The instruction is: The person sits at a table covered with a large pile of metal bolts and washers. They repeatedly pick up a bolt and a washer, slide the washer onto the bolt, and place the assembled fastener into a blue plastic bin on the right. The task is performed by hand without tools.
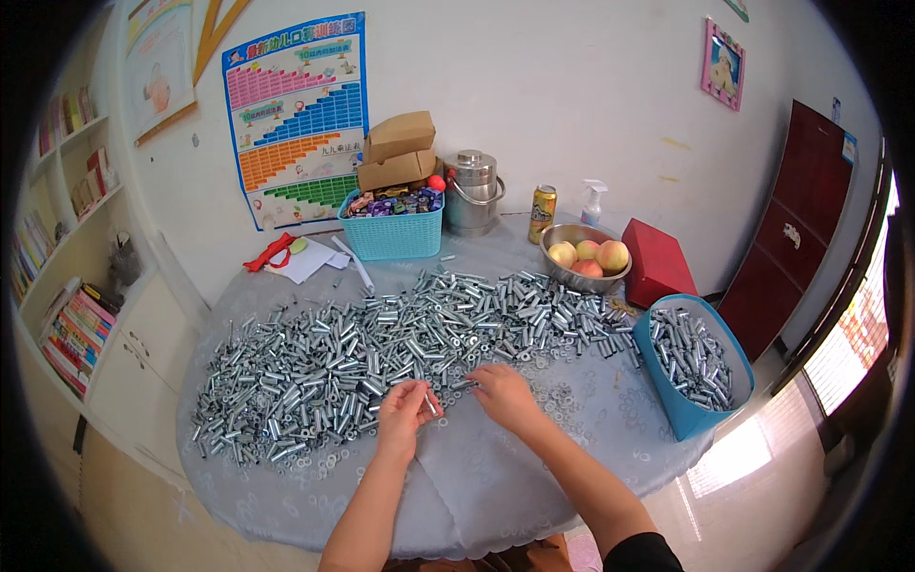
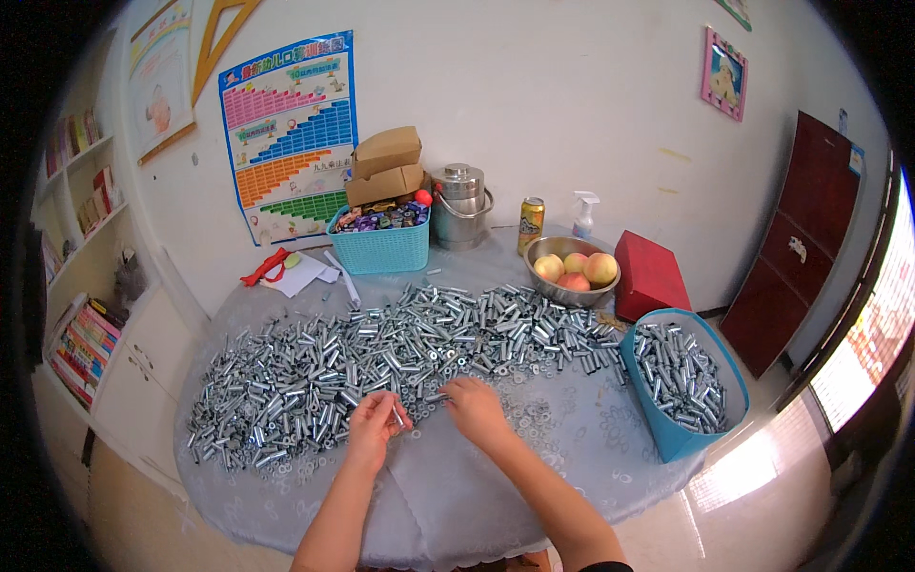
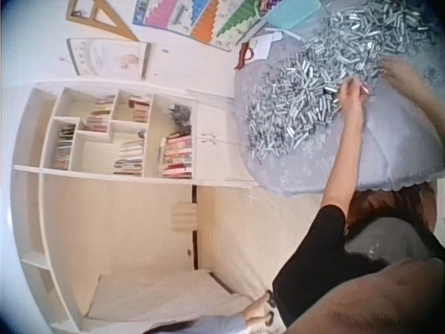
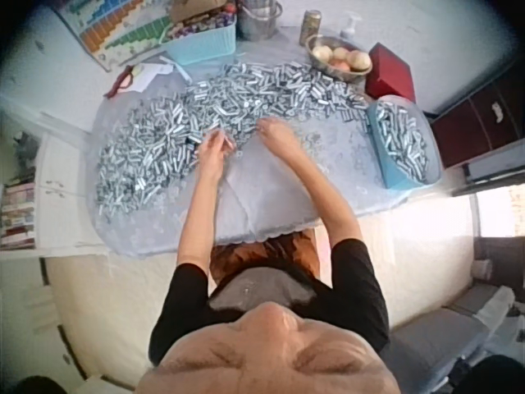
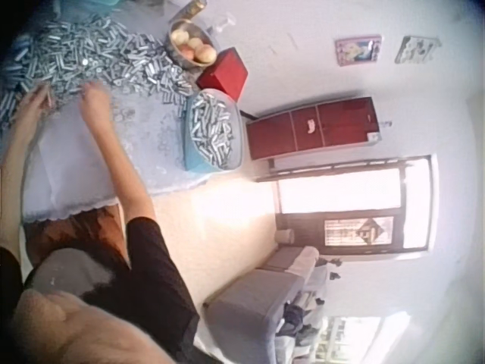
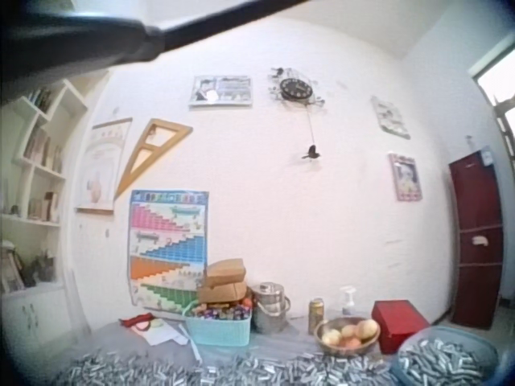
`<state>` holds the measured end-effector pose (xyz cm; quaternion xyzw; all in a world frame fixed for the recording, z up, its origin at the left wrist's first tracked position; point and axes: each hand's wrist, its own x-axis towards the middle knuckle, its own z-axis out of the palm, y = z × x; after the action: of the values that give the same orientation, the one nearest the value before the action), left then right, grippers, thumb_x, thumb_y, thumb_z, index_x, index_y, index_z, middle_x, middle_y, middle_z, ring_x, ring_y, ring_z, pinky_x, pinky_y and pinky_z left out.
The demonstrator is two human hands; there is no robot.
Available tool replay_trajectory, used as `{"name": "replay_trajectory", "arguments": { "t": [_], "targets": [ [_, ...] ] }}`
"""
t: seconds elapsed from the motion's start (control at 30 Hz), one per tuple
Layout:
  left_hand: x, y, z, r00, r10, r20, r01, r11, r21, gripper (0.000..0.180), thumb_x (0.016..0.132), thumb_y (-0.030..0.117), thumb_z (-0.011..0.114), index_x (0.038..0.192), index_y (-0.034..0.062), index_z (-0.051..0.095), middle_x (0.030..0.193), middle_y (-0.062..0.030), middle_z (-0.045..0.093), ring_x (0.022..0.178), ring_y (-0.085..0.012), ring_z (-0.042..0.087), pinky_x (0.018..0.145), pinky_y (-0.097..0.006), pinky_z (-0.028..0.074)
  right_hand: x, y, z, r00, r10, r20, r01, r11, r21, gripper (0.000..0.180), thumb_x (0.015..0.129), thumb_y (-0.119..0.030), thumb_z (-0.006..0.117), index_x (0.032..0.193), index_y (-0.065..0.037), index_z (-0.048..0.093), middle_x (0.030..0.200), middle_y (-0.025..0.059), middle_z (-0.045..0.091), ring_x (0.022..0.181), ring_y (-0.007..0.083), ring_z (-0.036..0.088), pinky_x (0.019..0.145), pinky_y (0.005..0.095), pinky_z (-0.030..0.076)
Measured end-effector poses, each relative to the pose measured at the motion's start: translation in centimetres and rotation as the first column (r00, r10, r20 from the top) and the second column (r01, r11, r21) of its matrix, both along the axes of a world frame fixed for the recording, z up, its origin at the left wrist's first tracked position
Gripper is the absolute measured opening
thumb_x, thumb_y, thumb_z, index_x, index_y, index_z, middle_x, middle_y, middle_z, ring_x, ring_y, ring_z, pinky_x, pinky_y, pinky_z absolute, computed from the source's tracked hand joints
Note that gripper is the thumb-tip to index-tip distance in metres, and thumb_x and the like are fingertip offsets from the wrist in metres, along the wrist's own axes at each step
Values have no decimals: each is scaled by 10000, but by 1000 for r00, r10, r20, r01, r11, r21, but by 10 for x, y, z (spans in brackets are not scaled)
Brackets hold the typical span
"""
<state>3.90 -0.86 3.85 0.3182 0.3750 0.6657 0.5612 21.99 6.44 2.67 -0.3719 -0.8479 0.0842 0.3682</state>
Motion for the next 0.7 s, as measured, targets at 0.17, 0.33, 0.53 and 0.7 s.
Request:
{"name": "replay_trajectory", "arguments": {
  "t": [0.17, 0.33, 0.53, 0.7],
  "targets": [
    [5, -5, 5, 994, -54, -90, 46, 995, -87, 183, 872, 154, 558, 966, 14, 629, 617, 23, 482, 483, -36, 394, 423, -189, 347, -14, 5, -7, 992, -20, 123, 23, 999, -29, 155, 727, -99, 631, 874, -50, 640, 925, 107, 602, 864, 291, 554, 763, 371, 448],
    [10, -11, 6, 993, -57, -102, 37, 982, -186, 201, 891, 189, 529, 956, 26, 630, 547, 89, 328, 459, -4, 256, 409, -178, 212, -5, -5, 0, 945, -62, -321, -63, 929, -364, 222, 745, -54, 649, 956, -26, 586, 895, 79, 605, 843, 214, 576, 750, 307, 463],
    [19, -14, -7, 991, -132, -10, 127, 972, -199, 154, 903, 169, 493, 926, 48, 584, 549, 97, 291, 459, -6, 230, 418, -180, 196, 7, -29, -1, 526, -192, -828, -554, 662, -505, 274, 825, 10, 577, 1086, -15, 496, 987, 100, 603, 936, 151, 567, 797, 266, 476],
    [20, -16, -7, 983, -173, -55, 157, 962, -225, 139, 896, 170, 502, 918, 51, 572, 554, 90, 303, 452, -15, 233, 412, -182, 201, 4, -38, 5, 482, -154, -862, -645, 604, -469, 276, 810, 17, 596, 1070, -18, 512, 985, 72, 598, 919, 132, 566, 804, 243, 460]
  ]
}}
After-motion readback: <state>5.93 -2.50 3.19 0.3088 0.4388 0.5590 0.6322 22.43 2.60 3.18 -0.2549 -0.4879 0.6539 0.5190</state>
